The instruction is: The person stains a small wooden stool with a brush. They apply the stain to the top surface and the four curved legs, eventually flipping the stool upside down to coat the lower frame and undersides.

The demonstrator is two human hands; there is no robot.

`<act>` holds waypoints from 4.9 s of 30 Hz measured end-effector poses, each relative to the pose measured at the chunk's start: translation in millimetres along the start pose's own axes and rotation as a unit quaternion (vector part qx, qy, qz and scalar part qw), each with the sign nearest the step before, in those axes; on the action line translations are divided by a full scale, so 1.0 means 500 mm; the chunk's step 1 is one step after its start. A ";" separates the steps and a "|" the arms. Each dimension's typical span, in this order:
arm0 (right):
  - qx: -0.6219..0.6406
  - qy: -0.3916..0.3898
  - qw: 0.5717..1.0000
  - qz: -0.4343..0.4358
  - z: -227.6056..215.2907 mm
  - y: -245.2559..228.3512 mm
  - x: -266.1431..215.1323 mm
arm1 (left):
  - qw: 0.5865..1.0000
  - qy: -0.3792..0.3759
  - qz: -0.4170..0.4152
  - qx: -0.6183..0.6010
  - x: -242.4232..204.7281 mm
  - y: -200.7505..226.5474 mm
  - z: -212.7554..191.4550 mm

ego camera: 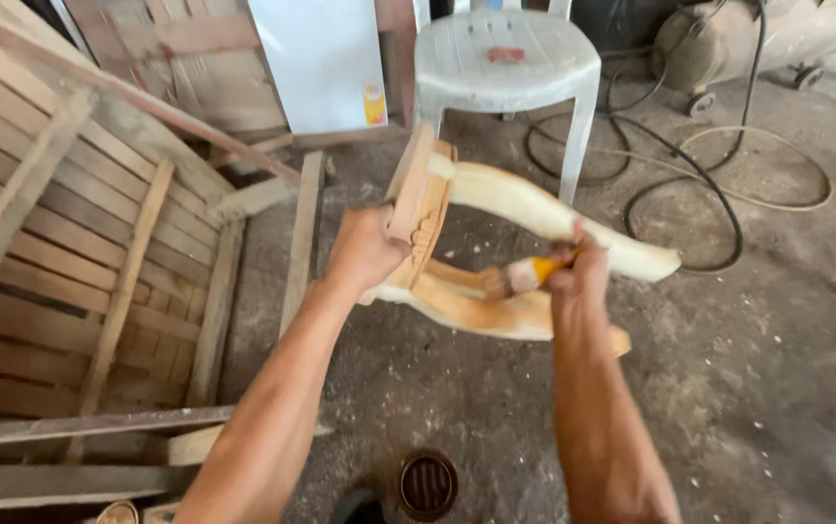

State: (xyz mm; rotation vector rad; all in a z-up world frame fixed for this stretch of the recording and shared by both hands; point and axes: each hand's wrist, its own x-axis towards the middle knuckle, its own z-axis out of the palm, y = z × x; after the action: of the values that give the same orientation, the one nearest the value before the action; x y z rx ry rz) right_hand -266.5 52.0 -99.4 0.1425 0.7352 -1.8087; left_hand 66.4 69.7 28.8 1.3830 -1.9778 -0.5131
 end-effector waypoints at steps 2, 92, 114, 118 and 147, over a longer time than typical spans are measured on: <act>-0.092 -0.011 0.994 -0.062 0.090 -0.077 -0.011 | 0.997 0.023 -0.022 -0.075 0.006 -0.010 0.012; -0.805 -0.201 0.541 -0.138 -0.256 0.257 -0.647 | 0.999 -0.004 -0.027 -0.030 -0.372 -0.072 0.166; -0.652 0.075 0.748 -0.103 -0.449 0.190 -0.663 | 0.983 -0.080 -0.080 -0.143 -0.341 -0.078 0.235; -0.544 0.058 0.830 -0.107 -0.498 0.213 -0.659 | 0.988 -0.065 -0.033 -0.134 -0.344 -0.069 0.252; -0.759 -0.032 0.635 -0.139 -0.584 0.120 -0.182 | 0.965 -0.161 -0.032 -0.206 -0.365 -0.006 0.404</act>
State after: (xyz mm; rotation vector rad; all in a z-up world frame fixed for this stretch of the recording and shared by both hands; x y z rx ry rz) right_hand -253.8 274.6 -316.8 -1.1999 2.0419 -0.8758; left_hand -34.1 227.8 -169.0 1.1557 -1.9262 -1.1700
